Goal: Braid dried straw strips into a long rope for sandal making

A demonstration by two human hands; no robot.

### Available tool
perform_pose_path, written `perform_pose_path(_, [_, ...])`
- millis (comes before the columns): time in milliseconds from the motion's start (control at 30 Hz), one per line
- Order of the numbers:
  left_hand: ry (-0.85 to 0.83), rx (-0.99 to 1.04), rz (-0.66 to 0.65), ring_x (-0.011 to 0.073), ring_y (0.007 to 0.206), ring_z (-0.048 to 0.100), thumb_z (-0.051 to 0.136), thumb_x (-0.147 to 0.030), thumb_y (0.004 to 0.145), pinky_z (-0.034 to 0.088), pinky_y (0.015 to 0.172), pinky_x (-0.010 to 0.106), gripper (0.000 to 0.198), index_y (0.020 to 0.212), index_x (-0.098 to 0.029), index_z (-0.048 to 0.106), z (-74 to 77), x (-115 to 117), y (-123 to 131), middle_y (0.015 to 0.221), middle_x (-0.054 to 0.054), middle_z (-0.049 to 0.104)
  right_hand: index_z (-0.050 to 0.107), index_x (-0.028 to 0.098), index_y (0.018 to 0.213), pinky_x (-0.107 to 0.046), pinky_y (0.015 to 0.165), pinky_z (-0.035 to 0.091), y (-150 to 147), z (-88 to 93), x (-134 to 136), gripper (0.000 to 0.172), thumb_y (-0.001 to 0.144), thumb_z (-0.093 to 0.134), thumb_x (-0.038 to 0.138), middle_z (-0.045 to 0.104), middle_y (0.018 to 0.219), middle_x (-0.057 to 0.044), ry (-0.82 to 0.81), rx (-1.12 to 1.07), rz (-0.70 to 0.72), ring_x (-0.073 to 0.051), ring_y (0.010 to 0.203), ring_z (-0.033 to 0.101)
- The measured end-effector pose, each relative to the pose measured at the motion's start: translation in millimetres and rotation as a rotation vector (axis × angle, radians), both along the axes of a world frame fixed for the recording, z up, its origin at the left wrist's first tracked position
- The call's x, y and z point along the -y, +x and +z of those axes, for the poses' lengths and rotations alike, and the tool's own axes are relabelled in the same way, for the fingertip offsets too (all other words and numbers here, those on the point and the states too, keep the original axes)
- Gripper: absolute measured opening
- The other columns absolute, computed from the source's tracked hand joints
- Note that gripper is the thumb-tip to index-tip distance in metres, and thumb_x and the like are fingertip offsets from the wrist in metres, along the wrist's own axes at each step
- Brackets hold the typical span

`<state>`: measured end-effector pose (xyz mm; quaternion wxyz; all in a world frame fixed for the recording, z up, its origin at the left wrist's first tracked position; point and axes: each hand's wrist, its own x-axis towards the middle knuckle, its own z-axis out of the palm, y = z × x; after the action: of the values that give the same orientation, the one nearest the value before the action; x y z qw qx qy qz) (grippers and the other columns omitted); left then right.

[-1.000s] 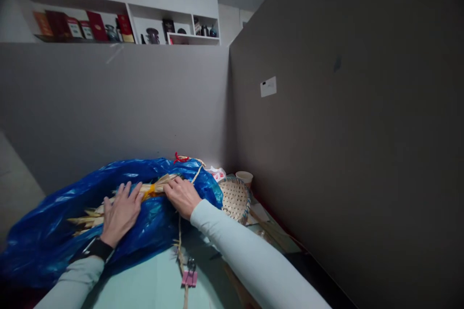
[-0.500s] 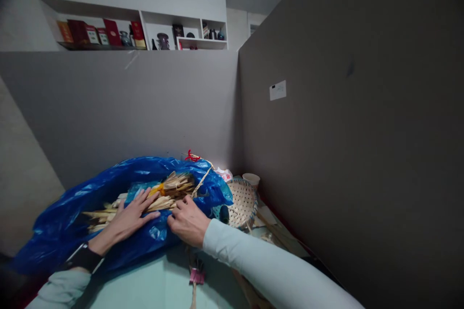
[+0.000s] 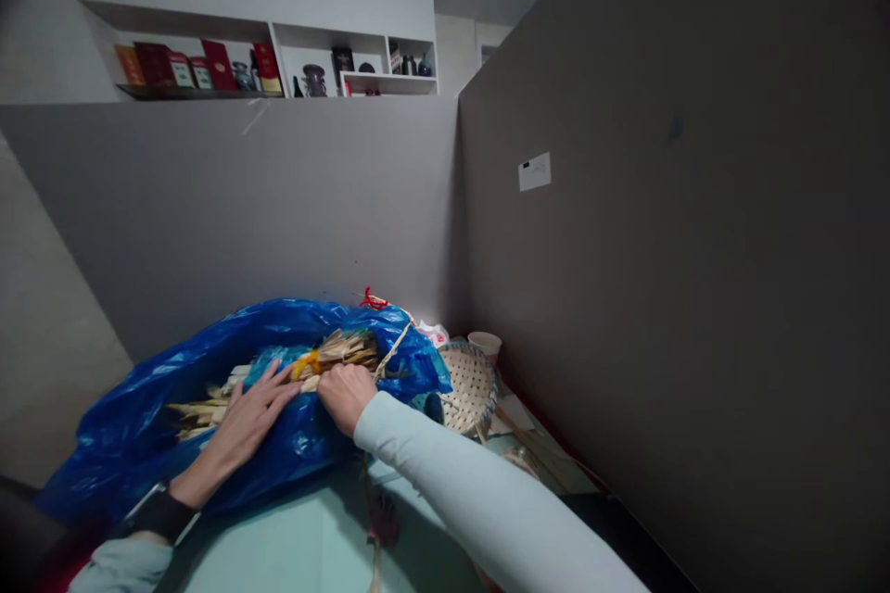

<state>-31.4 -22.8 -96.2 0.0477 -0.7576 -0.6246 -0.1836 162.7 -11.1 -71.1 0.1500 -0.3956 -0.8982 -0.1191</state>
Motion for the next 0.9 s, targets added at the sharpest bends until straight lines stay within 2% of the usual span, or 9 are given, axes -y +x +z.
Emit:
perform_pose_path(100, [-0.013,0.009,-0.008,0.0286,0.143,0.023,0.041,-0.041,0.092,0.008,0.111,0.066,0.041,0.121,-0.024,0.064,-1.0,3.8,-1.1,0.146,0.008,0.046,0.065,0.011,0.088,-0.032,0.061,0.052,-8.0,-2.5,-8.1,0.018,0.089,0.047,0.01,0.068,0.085,-0.014,-0.024,-0.006,-0.005,-0.025,0.078,0.068])
perform_pose_path(167, [-0.019,0.021,-0.01,0.0286,0.143,0.025,0.044,-0.042,0.09,0.011,0.111,0.066,0.041,0.122,-0.024,0.063,-3.1,6.6,-1.5,0.146,0.008,0.047,0.065,0.011,0.092,-0.033,0.063,0.052,-10.9,-5.1,-12.2,0.02,0.09,0.045,0.01,0.068,0.084,-0.014,-0.018,-0.021,-0.017,-0.024,0.078,0.067])
perform_pose_path(267, [-0.016,0.054,-0.01,0.0261,0.142,0.027,0.037,-0.042,0.093,0.015,0.111,0.064,0.042,0.12,-0.027,0.064,-5.9,11.4,-0.5,0.144,0.005,0.05,0.062,0.01,0.104,-0.038,0.068,0.052,-11.8,-8.8,-16.9,0.024,0.092,0.041,0.011,0.066,0.093,-0.016,0.029,-0.045,-0.014,-0.027,0.091,0.063])
perform_pose_path(400, [0.033,0.154,-0.008,0.0237,0.14,0.032,0.033,-0.039,0.094,0.016,0.113,0.06,0.042,0.115,-0.027,0.067,-7.9,16.2,2.7,0.137,0.003,0.058,0.065,0.013,0.096,-0.044,0.081,0.047,-9.6,-11.3,-20.0,0.022,0.093,0.044,0.017,0.062,0.106,-0.016,0.094,-0.031,0.064,-0.03,0.108,0.053])
perform_pose_path(567, [0.071,0.172,0.022,0.0239,0.137,0.038,0.032,-0.037,0.094,0.02,0.114,0.057,0.043,0.115,-0.022,0.066,-11.7,14.9,6.0,0.132,0.005,0.062,0.065,0.014,0.095,-0.038,0.078,0.044,-9.4,-9.5,-16.3,0.019,0.093,0.046,0.017,0.065,0.095,-0.012,0.106,-0.012,0.148,-0.024,0.095,0.055])
perform_pose_path(700, [0.109,0.136,0.042,0.0258,0.136,0.039,0.035,-0.033,0.093,0.02,0.113,0.059,0.038,0.114,-0.023,0.065,-15.8,13.4,9.3,0.129,0.006,0.065,0.064,0.014,0.092,-0.041,0.085,0.04,-11.1,-7.3,-14.2,0.018,0.092,0.046,0.017,0.066,0.093,-0.011,0.114,-0.031,0.187,-0.025,0.1,0.053])
perform_pose_path(900, [0.19,0.028,0.06,0.0272,0.137,0.038,0.042,-0.028,0.09,0.016,0.113,0.059,0.039,0.124,-0.017,0.056,-22.9,15.0,11.7,0.137,0.015,0.057,0.059,0.012,0.1,-0.042,0.082,0.041,-17.7,-6.4,-19.2,0.017,0.086,0.051,0.019,0.067,0.091,-0.014,0.049,-0.109,0.121,-0.027,0.095,0.058])
